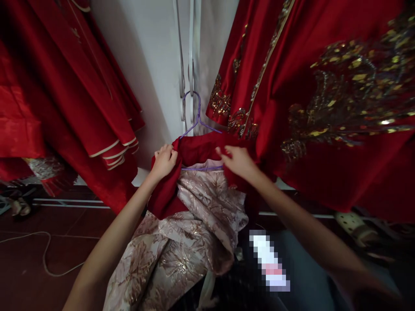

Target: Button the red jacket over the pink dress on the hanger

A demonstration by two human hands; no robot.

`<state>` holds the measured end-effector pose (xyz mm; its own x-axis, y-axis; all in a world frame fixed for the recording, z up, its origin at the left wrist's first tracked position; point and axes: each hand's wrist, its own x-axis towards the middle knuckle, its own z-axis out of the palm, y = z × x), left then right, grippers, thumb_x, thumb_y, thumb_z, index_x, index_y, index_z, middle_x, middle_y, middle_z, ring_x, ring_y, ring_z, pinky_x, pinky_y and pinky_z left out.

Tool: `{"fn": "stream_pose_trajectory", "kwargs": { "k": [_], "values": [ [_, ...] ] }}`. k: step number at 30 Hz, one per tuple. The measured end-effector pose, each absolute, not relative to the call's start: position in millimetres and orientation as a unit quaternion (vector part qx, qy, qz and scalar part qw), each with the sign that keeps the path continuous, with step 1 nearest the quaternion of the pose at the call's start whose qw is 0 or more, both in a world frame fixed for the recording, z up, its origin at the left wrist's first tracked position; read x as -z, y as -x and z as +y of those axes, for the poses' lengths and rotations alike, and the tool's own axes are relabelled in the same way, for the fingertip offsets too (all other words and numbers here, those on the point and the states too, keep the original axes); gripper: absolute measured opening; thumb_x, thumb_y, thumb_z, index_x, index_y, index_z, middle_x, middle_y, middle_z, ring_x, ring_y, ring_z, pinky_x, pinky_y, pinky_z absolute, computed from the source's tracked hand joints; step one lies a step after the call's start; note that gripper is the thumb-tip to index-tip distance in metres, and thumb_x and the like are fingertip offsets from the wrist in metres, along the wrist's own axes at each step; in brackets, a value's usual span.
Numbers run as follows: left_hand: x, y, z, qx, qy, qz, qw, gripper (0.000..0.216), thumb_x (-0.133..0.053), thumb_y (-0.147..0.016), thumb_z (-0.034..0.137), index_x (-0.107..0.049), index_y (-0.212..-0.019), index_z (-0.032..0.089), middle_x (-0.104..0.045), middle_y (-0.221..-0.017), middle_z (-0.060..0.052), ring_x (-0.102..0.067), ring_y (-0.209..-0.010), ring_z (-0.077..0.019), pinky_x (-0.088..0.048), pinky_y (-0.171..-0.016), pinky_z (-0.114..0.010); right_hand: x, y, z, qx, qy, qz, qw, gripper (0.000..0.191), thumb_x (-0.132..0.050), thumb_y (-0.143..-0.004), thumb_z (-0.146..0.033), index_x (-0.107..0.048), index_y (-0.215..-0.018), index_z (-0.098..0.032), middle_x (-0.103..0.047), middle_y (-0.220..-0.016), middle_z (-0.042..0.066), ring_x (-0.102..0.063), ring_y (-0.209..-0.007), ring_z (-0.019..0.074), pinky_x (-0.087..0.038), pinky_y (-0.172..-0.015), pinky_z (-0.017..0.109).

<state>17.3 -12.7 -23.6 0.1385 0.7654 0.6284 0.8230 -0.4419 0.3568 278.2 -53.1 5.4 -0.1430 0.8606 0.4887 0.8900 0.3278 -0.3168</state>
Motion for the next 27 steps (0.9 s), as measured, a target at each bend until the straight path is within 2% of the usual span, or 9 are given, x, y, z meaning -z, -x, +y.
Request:
{"fn": "stream_pose_trajectory", "kwargs": {
  "k": [3,5,7,10,13,15,17,21,27],
  "values": [
    [17,-11,-14,0.368,0.757,-0.537,0.050,0.017,-0.034,-0.087,0.023,-0.046,-0.076,0.020,-0.052,-0.084,-0.007,-0.050,-0.089,-0.0235,-0.036,-0.084,-0.038,15,-236,-73,-0.062,0.489,-0.824,0.281,0.019,-0.044,-0.087,-0.031,-0.060,-0.087,-0.020,-0.070,-0.079,0.007,-0.064,-0.067,0.0193,-0.038,-0.059,0.025],
    [12,-5,-17,0.372,0.763,-0.527,0.032,0.019,-0.033,-0.088,0.024,-0.045,-0.074,0.020,-0.052,-0.086,-0.007,-0.050,-0.090,-0.0229,-0.037,-0.085,-0.039,21,-226,-83,-0.064,0.471,-0.834,0.279,0.017,-0.044,-0.087,-0.028,-0.058,-0.091,-0.020,-0.069,-0.082,0.008,-0.064,-0.071,0.0208,-0.039,-0.061,0.026],
    [10,-2,-25,0.400,0.759,-0.512,0.045,0.015,-0.043,-0.085,0.029,-0.045,-0.073,0.020,-0.052,-0.097,-0.009,-0.048,-0.098,-0.0244,-0.036,-0.089,-0.040,20,-232,-88,-0.035,0.483,-0.824,0.296,0.015,-0.042,-0.087,-0.027,-0.055,-0.091,-0.020,-0.067,-0.082,0.009,-0.064,-0.073,0.0227,-0.040,-0.063,0.028],
    [16,-3,-42,0.450,0.731,-0.500,0.114,0.019,-0.061,-0.072,0.030,-0.047,-0.079,0.019,-0.045,-0.117,-0.013,-0.042,-0.110,-0.0291,-0.034,-0.095,-0.042,11,-260,-89,0.020,0.541,-0.758,0.365,0.017,-0.041,-0.085,-0.025,-0.049,-0.099,-0.018,-0.064,-0.080,0.010,-0.063,-0.071,0.0246,-0.041,-0.062,0.031],
    [28,-9,-59,0.486,0.708,-0.508,0.060,0.020,-0.058,-0.074,0.025,-0.045,-0.088,0.020,-0.052,-0.101,-0.009,-0.052,-0.091,-0.0219,-0.042,-0.082,-0.035,3,-290,-87,0.045,0.557,-0.683,0.470,0.030,-0.043,-0.080,-0.018,-0.041,-0.109,-0.018,-0.062,-0.091,0.011,-0.062,-0.078,0.0236,-0.044,-0.067,0.032],
    [34,-14,-65,0.517,0.684,-0.514,-0.012,0.021,-0.055,-0.077,0.025,-0.044,-0.094,0.021,-0.055,-0.085,-0.003,-0.054,-0.074,-0.0160,-0.043,-0.070,-0.029,-1,-304,-87,0.040,0.544,-0.664,0.511,0.029,-0.044,-0.077,-0.018,-0.042,-0.107,-0.020,-0.060,-0.097,0.010,-0.061,-0.084,0.0215,-0.044,-0.071,0.030],
    [35,-24,-69,0.545,0.669,-0.502,-0.058,0.022,-0.055,-0.077,0.025,-0.044,-0.095,0.022,-0.055,-0.079,0.001,-0.054,-0.068,-0.0129,-0.042,-0.065,-0.025,-1,-308,-85,0.004,0.535,-0.682,0.498,0.020,-0.046,-0.076,-0.020,-0.047,-0.096,-0.021,-0.061,-0.091,0.006,-0.060,-0.081,0.0190,-0.045,-0.071,0.028],
    [28,-56,-75,0.536,0.716,-0.434,-0.106,0.020,-0.054,-0.072,0.015,-0.046,-0.088,0.022,-0.054,-0.076,0.003,-0.052,-0.065,-0.0103,-0.042,-0.064,-0.022,9,-283,-77,-0.102,0.479,-0.752,0.440,0.007,-0.047,-0.074,-0.023,-0.052,-0.080,-0.021,-0.059,-0.075,0.000,-0.057,-0.071,0.0156,-0.043,-0.068,0.025],
    [31,-80,-92,0.468,0.754,-0.424,-0.181,0.022,-0.054,-0.071,0.014,-0.049,-0.091,0.023,-0.056,-0.075,0.003,-0.054,-0.064,-0.0118,-0.044,-0.063,-0.023,38,-220,-77,-0.227,0.375,-0.750,0.496,0.008,-0.041,-0.074,-0.017,-0.048,-0.076,-0.021,-0.052,-0.071,-0.002,-0.051,-0.067,0.0132,-0.042,-0.066,0.023]
  ]
}}
